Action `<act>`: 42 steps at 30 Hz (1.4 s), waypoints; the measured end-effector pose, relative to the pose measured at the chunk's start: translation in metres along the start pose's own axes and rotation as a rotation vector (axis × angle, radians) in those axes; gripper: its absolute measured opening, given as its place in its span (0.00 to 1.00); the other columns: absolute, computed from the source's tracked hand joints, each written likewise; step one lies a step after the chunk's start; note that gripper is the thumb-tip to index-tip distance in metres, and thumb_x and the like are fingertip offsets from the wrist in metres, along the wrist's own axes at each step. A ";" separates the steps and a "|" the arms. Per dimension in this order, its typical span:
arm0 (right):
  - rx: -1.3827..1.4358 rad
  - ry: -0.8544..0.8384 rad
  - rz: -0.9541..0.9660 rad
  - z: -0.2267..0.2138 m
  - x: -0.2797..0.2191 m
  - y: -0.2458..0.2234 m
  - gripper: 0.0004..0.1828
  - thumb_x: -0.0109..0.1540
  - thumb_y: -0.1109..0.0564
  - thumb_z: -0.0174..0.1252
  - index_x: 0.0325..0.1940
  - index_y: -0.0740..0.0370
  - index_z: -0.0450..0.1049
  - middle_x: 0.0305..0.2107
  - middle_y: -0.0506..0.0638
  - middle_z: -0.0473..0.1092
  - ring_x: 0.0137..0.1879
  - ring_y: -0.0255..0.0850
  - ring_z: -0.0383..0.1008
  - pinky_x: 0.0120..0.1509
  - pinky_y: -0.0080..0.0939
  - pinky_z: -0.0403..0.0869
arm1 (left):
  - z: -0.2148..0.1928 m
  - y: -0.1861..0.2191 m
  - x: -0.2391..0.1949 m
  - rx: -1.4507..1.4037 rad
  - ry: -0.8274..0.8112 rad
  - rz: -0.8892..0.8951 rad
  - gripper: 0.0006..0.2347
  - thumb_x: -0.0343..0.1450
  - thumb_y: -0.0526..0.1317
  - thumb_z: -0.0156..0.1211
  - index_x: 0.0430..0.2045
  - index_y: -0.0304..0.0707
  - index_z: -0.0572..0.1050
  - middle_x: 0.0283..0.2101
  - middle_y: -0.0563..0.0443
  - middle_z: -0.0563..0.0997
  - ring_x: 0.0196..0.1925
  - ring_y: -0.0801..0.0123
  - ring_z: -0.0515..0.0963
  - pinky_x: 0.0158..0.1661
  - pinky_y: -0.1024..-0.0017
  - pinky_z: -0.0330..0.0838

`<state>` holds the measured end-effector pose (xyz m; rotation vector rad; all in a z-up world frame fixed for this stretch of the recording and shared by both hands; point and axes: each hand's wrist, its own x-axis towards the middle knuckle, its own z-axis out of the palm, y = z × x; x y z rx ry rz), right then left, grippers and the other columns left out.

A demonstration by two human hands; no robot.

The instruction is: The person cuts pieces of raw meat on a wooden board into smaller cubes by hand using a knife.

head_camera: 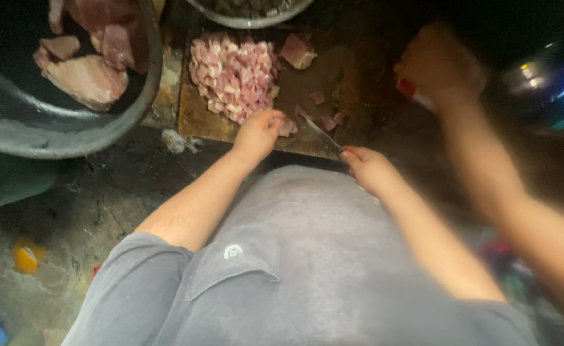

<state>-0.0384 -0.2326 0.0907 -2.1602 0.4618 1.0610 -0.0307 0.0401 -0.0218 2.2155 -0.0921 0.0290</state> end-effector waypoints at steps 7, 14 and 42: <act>-0.041 0.160 -0.159 0.006 0.012 0.020 0.24 0.68 0.43 0.51 0.65 0.55 0.72 0.45 0.56 0.78 0.47 0.45 0.79 0.54 0.45 0.74 | 0.014 0.030 0.028 -0.379 -0.187 -0.447 0.10 0.69 0.39 0.61 0.41 0.37 0.80 0.39 0.38 0.84 0.41 0.45 0.83 0.43 0.57 0.77; -0.121 0.172 -0.264 -0.002 -0.011 0.005 0.24 0.68 0.42 0.50 0.64 0.53 0.73 0.53 0.55 0.76 0.60 0.49 0.75 0.62 0.46 0.70 | 0.023 0.003 0.027 0.120 -0.114 -0.067 0.08 0.67 0.35 0.60 0.37 0.36 0.81 0.40 0.36 0.80 0.45 0.42 0.79 0.47 0.54 0.74; -0.302 0.148 -0.315 -0.005 0.019 0.021 0.24 0.68 0.43 0.51 0.63 0.55 0.74 0.54 0.58 0.74 0.61 0.55 0.74 0.63 0.50 0.70 | 0.018 0.005 0.024 0.275 -0.206 0.160 0.14 0.63 0.30 0.55 0.37 0.43 0.84 0.37 0.38 0.77 0.43 0.43 0.79 0.44 0.53 0.75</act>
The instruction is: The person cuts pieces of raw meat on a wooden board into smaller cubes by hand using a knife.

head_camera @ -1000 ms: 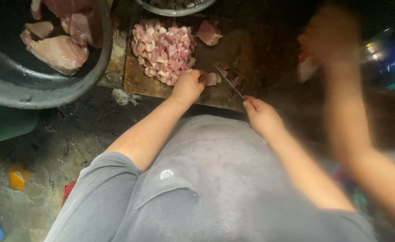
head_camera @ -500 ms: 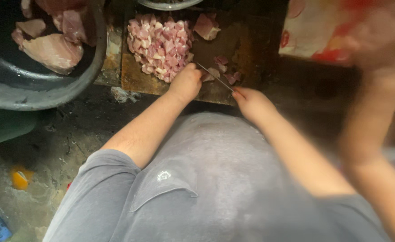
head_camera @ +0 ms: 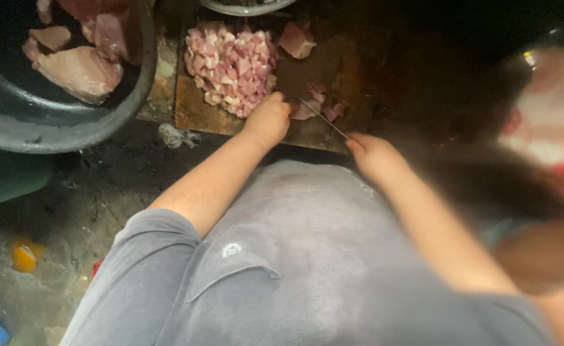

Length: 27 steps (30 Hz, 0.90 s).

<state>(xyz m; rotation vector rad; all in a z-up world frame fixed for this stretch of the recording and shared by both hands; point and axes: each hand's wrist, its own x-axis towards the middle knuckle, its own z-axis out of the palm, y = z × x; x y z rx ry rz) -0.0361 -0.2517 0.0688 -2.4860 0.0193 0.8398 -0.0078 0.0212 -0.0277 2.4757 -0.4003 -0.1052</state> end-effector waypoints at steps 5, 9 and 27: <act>0.008 -0.046 0.022 0.009 0.028 -0.038 0.23 0.69 0.42 0.50 0.60 0.55 0.76 0.54 0.58 0.75 0.60 0.56 0.75 0.62 0.50 0.72 | -0.006 0.010 0.000 0.027 -0.063 -0.017 0.14 0.65 0.31 0.54 0.40 0.45 0.84 0.39 0.38 0.77 0.46 0.44 0.78 0.46 0.53 0.74; 0.061 -0.008 -0.004 0.004 0.015 -0.025 0.24 0.68 0.42 0.51 0.61 0.56 0.76 0.55 0.58 0.74 0.62 0.54 0.74 0.64 0.48 0.70 | -0.010 0.013 -0.001 0.028 -0.056 -0.009 0.14 0.64 0.31 0.55 0.40 0.44 0.83 0.38 0.38 0.77 0.46 0.44 0.78 0.46 0.54 0.74; 0.143 -0.042 0.161 -0.016 -0.017 -0.016 0.26 0.67 0.41 0.51 0.64 0.54 0.74 0.56 0.55 0.75 0.62 0.50 0.74 0.65 0.47 0.70 | -0.001 0.003 -0.009 0.098 -0.124 -0.213 0.07 0.67 0.28 0.51 0.32 0.27 0.78 0.40 0.26 0.81 0.45 0.37 0.81 0.47 0.50 0.75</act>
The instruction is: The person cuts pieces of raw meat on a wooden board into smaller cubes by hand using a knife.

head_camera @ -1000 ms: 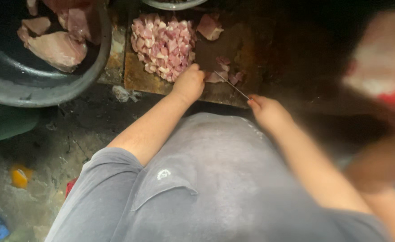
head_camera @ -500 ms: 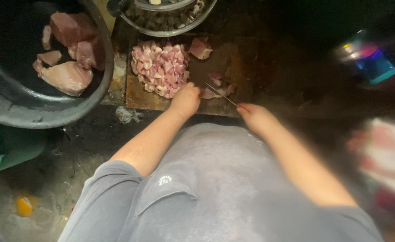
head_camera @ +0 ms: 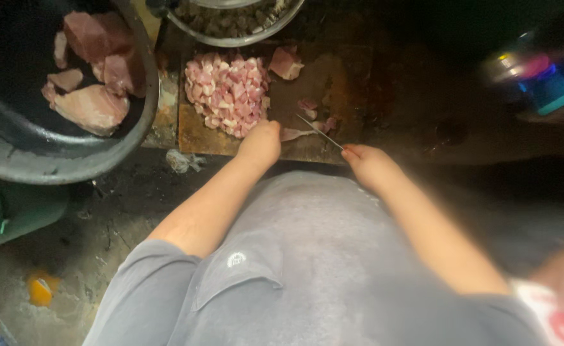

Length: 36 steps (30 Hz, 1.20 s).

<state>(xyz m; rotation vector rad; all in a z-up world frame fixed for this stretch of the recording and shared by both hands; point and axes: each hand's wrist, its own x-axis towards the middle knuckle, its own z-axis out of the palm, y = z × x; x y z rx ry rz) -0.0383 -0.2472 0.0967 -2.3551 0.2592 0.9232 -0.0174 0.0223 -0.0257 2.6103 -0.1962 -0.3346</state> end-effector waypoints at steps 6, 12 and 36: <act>0.089 -0.050 0.143 0.004 -0.007 -0.004 0.25 0.67 0.42 0.51 0.65 0.52 0.73 0.52 0.57 0.78 0.58 0.53 0.78 0.63 0.49 0.72 | -0.020 0.012 0.002 0.057 -0.114 -0.050 0.07 0.66 0.29 0.53 0.33 0.27 0.79 0.39 0.27 0.82 0.43 0.39 0.82 0.45 0.50 0.77; -0.034 0.004 -0.041 0.010 0.000 0.004 0.25 0.67 0.41 0.51 0.64 0.53 0.74 0.53 0.56 0.76 0.60 0.51 0.75 0.63 0.48 0.71 | -0.062 0.039 -0.004 0.272 -0.059 -0.052 0.08 0.65 0.30 0.54 0.33 0.26 0.79 0.40 0.29 0.81 0.43 0.41 0.83 0.40 0.52 0.78; 0.021 -0.015 0.013 -0.004 -0.017 -0.022 0.24 0.67 0.42 0.52 0.65 0.50 0.73 0.55 0.52 0.74 0.61 0.48 0.73 0.63 0.48 0.69 | 0.004 0.000 0.014 -0.070 0.158 0.032 0.03 0.66 0.33 0.58 0.28 0.32 0.78 0.39 0.36 0.77 0.42 0.41 0.79 0.43 0.51 0.74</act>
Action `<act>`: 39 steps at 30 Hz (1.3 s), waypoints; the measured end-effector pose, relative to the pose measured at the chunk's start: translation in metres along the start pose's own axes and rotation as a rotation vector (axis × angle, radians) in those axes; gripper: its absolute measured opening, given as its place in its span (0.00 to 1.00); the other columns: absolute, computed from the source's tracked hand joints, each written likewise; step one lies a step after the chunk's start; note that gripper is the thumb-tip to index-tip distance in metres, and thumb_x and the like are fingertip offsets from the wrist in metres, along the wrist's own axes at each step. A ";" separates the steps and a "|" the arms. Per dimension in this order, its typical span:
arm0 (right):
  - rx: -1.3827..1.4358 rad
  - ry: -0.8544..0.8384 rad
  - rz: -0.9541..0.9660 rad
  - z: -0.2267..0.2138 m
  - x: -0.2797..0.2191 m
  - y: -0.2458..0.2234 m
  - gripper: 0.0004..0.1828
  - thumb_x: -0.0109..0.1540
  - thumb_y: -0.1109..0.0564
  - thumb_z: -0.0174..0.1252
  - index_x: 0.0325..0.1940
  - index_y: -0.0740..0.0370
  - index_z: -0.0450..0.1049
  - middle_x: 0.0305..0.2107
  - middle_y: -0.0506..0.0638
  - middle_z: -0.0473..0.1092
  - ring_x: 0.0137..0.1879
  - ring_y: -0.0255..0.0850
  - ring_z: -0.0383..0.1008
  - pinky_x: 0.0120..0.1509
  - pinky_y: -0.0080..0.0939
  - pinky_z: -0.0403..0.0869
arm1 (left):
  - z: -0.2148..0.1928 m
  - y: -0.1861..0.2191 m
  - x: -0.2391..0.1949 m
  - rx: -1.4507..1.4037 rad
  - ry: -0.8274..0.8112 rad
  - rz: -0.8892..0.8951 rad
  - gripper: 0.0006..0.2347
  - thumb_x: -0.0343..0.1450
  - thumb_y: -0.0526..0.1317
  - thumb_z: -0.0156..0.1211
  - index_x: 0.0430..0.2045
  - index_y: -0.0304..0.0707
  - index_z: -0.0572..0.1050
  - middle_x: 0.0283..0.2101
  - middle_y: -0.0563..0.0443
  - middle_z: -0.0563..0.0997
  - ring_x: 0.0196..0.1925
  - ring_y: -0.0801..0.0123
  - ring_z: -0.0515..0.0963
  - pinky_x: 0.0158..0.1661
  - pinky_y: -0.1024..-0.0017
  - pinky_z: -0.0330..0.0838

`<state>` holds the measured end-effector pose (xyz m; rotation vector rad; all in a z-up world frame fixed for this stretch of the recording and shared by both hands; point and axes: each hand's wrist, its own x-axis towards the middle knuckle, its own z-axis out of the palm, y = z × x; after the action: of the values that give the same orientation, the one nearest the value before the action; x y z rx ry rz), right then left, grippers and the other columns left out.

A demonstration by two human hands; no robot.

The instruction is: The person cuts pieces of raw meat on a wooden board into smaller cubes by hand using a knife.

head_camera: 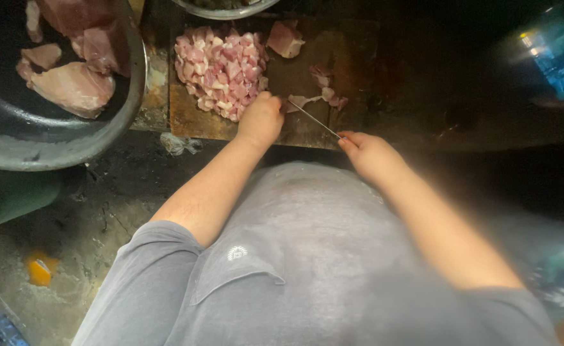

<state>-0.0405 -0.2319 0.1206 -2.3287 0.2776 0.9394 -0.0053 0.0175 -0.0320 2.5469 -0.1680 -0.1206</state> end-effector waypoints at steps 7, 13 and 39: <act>-0.167 0.013 -0.151 0.009 0.031 0.006 0.23 0.67 0.43 0.51 0.63 0.50 0.74 0.51 0.56 0.76 0.58 0.53 0.75 0.60 0.50 0.72 | -0.001 -0.007 0.004 0.102 -0.024 0.166 0.03 0.64 0.30 0.57 0.23 0.32 0.79 0.37 0.37 0.76 0.43 0.43 0.78 0.45 0.53 0.75; -0.198 -0.003 -0.188 0.031 0.069 -0.018 0.22 0.69 0.42 0.49 0.62 0.49 0.76 0.52 0.57 0.75 0.59 0.55 0.75 0.61 0.53 0.72 | -0.004 -0.002 0.002 0.126 -0.025 0.190 0.05 0.62 0.29 0.56 0.25 0.32 0.80 0.38 0.37 0.76 0.43 0.44 0.78 0.45 0.54 0.75; -0.014 -0.023 -0.050 0.008 0.016 0.006 0.24 0.66 0.41 0.53 0.61 0.53 0.76 0.50 0.55 0.77 0.56 0.47 0.77 0.60 0.47 0.72 | -0.006 -0.011 -0.010 -0.020 0.088 0.031 0.06 0.66 0.36 0.62 0.24 0.32 0.76 0.34 0.36 0.78 0.40 0.41 0.78 0.42 0.49 0.73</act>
<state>-0.0363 -0.2315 0.1021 -2.3251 0.2026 0.9455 -0.0131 0.0317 -0.0324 2.5227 -0.1710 0.0020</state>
